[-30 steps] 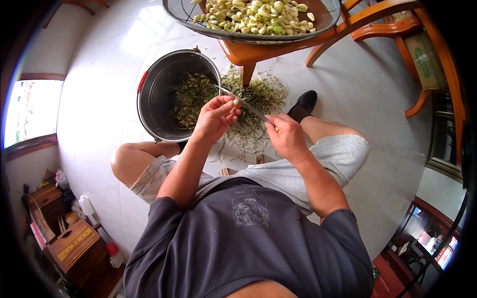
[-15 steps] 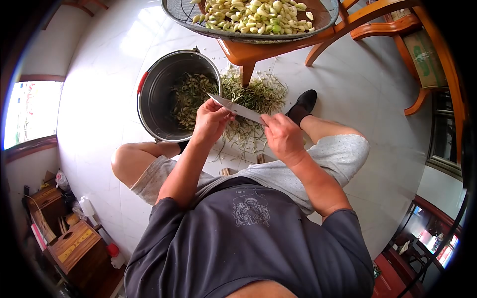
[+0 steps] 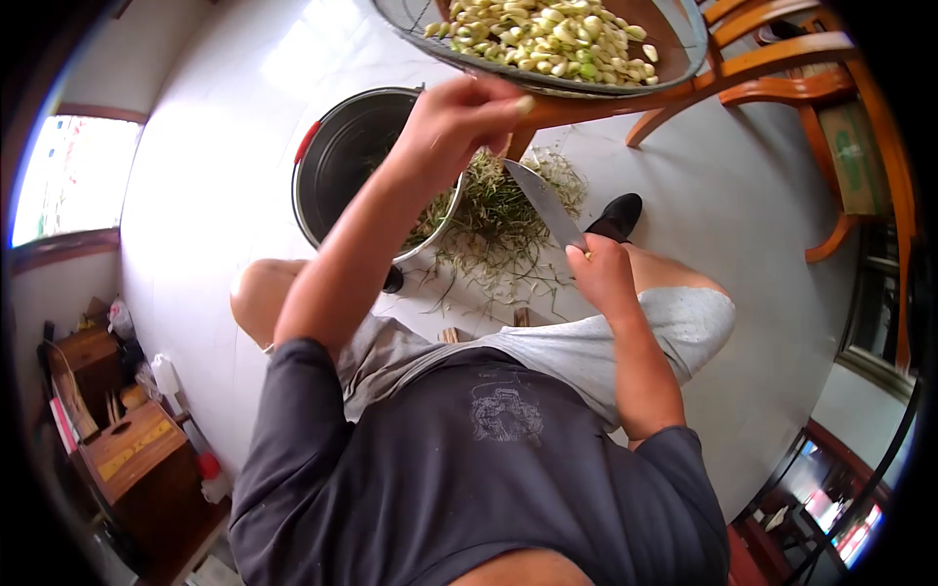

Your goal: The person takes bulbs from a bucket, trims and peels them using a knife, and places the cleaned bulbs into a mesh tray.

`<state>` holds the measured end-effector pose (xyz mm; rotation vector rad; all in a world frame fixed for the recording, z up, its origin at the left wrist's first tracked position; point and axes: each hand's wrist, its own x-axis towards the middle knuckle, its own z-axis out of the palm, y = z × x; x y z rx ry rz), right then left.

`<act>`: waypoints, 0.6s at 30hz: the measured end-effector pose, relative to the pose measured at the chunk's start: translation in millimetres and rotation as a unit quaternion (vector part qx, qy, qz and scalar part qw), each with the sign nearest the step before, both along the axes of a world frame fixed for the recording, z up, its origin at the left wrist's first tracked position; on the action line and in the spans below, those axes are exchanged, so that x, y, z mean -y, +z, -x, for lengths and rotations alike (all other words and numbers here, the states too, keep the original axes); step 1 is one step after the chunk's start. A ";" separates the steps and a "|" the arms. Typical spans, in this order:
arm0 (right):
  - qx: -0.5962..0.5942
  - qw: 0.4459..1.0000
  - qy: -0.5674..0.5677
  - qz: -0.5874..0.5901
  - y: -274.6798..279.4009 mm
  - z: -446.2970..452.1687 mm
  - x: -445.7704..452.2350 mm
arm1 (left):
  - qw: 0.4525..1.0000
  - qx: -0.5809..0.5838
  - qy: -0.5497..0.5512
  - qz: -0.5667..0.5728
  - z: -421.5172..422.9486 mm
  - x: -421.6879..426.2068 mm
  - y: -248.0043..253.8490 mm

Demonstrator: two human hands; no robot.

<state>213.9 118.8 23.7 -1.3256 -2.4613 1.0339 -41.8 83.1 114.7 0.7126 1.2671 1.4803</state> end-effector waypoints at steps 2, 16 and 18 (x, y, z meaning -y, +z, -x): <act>0.001 1.000 0.014 -0.001 -10.3 -2.9 -0.6 | 0.994 -0.067 -0.047 -0.077 16.5 -35.0 10.6; 0.030 0.996 0.058 0.068 -8.0 9.2 -0.2 | 0.899 -0.156 0.068 0.403 200.9 69.5 -197.7; 0.029 0.994 0.060 0.084 -8.1 16.5 2.4 | 0.878 -0.129 0.156 0.433 206.7 87.5 -264.8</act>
